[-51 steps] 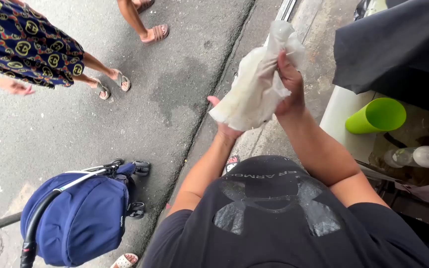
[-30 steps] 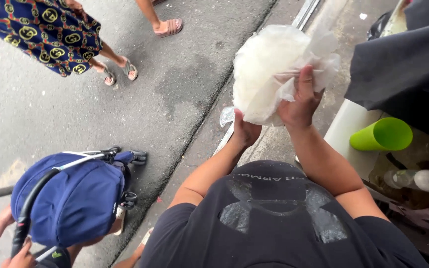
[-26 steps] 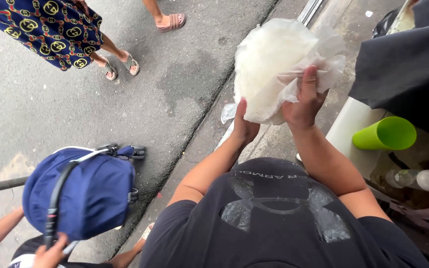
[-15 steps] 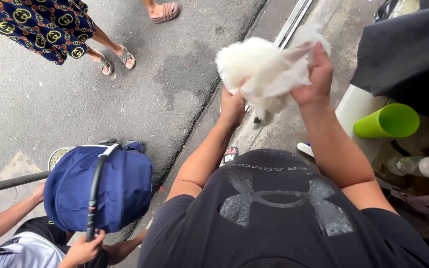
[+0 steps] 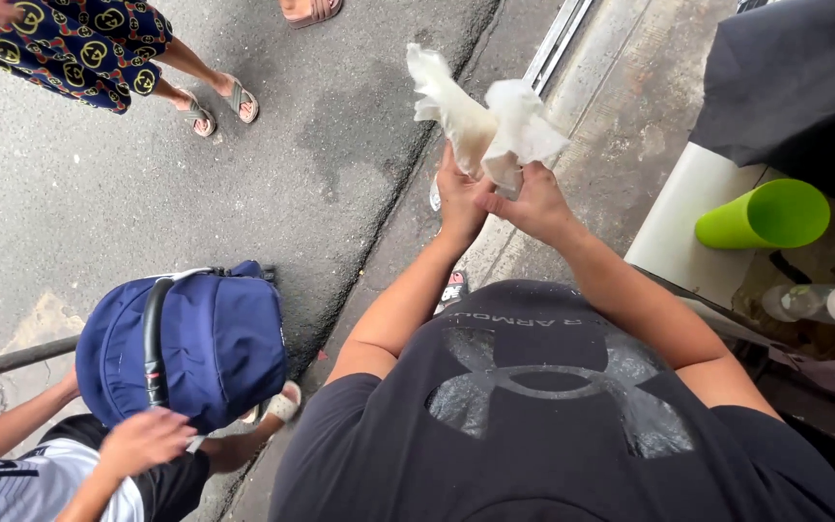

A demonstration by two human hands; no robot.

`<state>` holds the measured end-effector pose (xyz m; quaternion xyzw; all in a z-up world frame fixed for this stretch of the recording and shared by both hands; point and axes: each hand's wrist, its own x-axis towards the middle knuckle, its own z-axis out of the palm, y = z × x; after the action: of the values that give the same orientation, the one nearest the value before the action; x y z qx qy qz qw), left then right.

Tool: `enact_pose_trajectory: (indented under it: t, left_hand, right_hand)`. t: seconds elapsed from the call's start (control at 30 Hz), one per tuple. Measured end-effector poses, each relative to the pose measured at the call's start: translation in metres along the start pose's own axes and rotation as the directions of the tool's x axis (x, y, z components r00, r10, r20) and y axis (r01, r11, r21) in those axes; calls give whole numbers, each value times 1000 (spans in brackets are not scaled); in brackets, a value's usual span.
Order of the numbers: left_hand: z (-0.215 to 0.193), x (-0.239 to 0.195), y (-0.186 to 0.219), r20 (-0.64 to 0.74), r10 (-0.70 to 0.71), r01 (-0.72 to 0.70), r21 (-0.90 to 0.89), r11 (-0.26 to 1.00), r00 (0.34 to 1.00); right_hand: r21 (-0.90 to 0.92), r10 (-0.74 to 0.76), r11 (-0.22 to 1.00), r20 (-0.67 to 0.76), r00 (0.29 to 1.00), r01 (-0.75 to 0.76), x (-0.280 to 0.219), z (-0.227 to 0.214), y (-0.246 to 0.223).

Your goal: Separating thin translucent food wrappers from a stack one by one at an outdoor food stall.

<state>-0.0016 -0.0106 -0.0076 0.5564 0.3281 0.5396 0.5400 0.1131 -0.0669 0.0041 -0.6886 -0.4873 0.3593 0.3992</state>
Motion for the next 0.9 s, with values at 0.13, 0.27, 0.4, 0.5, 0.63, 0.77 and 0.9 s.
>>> enact_pose_trajectory:
  t: [0.13,0.27,0.4,0.5,0.63,0.77,0.9]
  left_hand:
    - [-3,-5,-35,18,-43,44,-21,999,999]
    - [1,1,-31,-13,-134,132,-72,989,991]
    - [-8,25,-50,-73,-329,282,-365,887,941]
    - [-8,34,-24,-65,-348,255,-557,790,935]
    - [-26,39,-17,-9,-395,305,-621,722,919]
    - [-41,47,-14,13,-417,335,-616,712,909]
    - [-51,48,4,5,-426,339,-615,712,905]
  right_hand:
    - [188,78,980,-66,995,-65,-6,16,-18]
    - [630,309,773,-270,912,-76,1,22,-14]
    - [872,111,489,-91,990,25,13,-2,32]
    - [877,-14,481,17,1000,-8,20,-29,18]
    - [888,-52,460,24,998,2,24,-42,36]
    - [898,-72,440,12,997,21,36,-49,72]
    - [926,-54,377,13,998,8,37,-48,96]
